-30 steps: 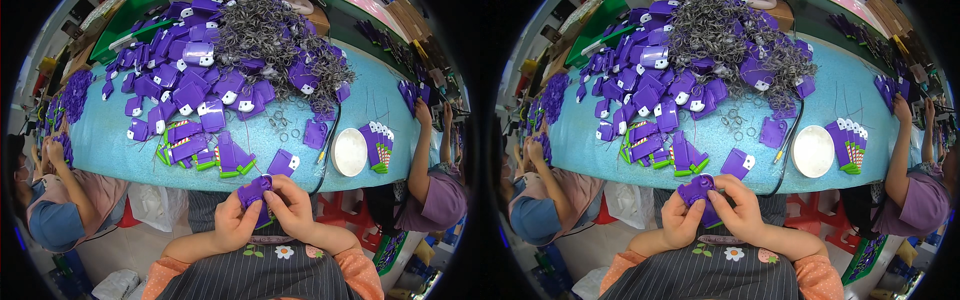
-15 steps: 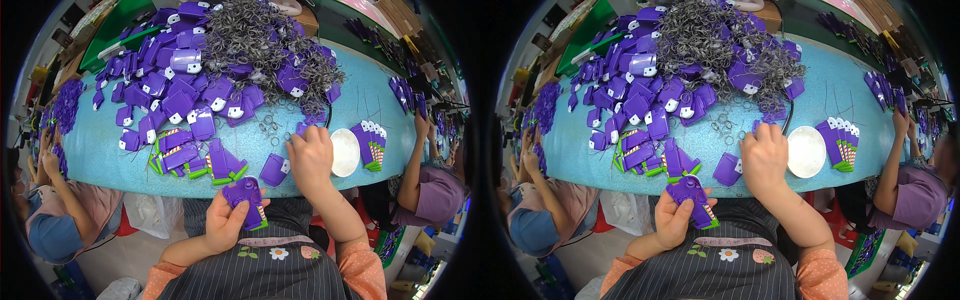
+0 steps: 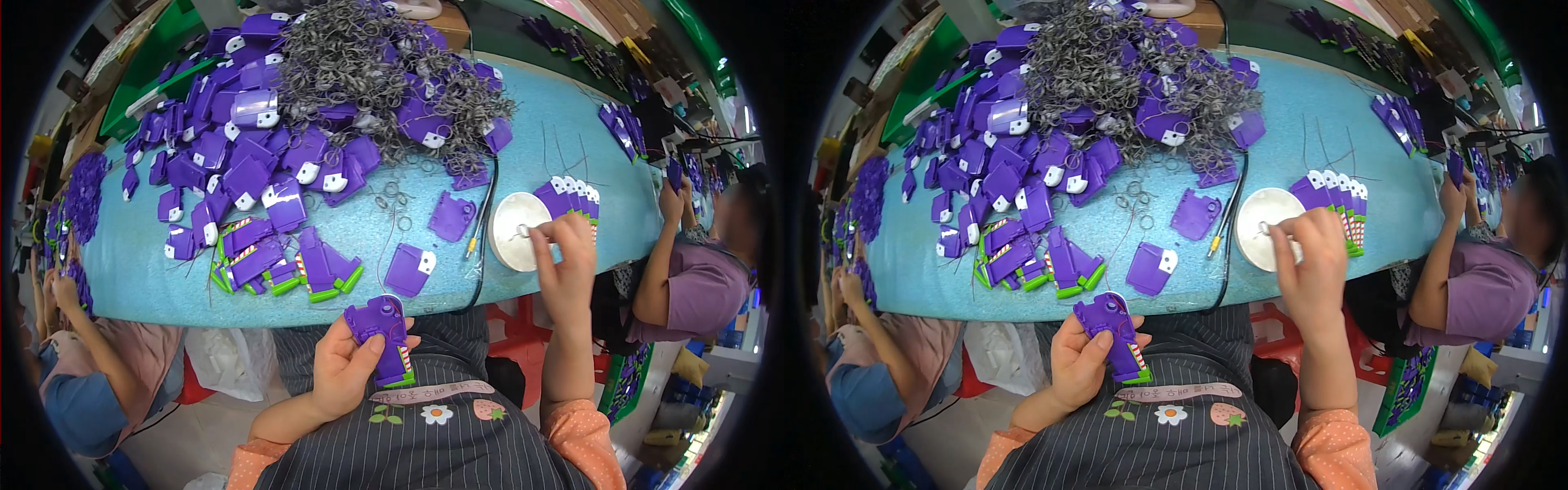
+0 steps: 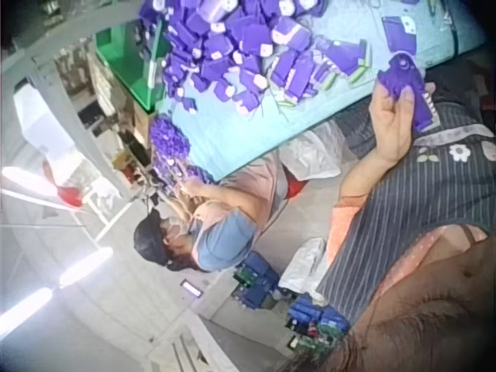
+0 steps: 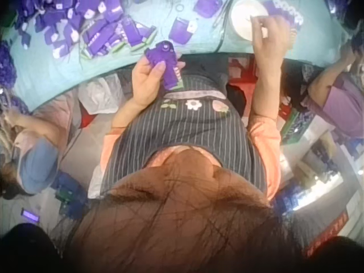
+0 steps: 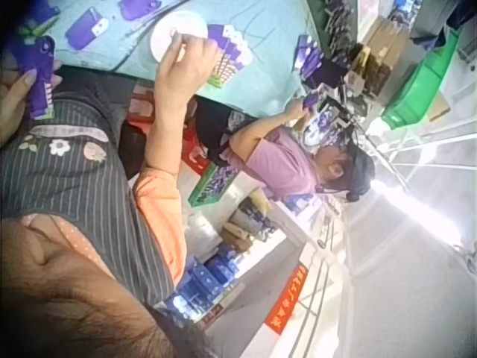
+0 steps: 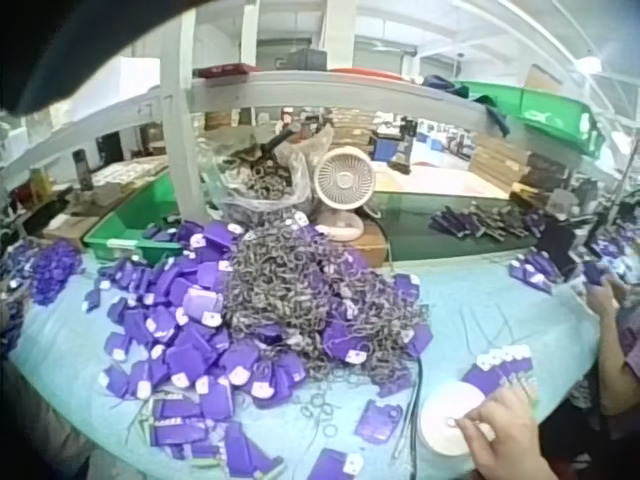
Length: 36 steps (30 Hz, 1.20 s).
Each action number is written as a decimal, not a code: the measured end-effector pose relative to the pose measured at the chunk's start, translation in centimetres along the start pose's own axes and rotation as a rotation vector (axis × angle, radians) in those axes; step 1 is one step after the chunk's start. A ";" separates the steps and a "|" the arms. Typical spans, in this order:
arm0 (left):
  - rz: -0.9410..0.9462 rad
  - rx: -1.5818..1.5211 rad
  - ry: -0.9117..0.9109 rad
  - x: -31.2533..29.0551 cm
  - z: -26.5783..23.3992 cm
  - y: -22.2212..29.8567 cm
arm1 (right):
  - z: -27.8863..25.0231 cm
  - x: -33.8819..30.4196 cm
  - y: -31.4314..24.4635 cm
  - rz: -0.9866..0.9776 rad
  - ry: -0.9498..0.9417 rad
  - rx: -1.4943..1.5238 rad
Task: The person assembles purple plastic components by hand, inserting small white pieces and threading grey wires through them. They handle the parts one at a time, manipulating them to fit the components together and placing the finished units on the table.
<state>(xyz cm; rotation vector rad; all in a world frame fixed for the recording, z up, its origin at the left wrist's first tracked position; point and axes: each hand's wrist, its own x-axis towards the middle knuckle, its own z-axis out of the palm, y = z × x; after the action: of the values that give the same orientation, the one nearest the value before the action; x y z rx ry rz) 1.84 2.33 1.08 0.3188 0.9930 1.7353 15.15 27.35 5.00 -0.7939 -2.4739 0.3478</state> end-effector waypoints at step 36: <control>-0.073 0.347 -0.509 0.3 0.2 1.5 | 1.8 -1.7 -4.3 0.478 -1.089 1.478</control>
<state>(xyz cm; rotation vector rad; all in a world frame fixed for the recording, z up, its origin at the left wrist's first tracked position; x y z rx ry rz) 0.86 2.50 2.26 0.8875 0.9055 1.3119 13.30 22.75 4.49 -0.4567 -1.7346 2.8592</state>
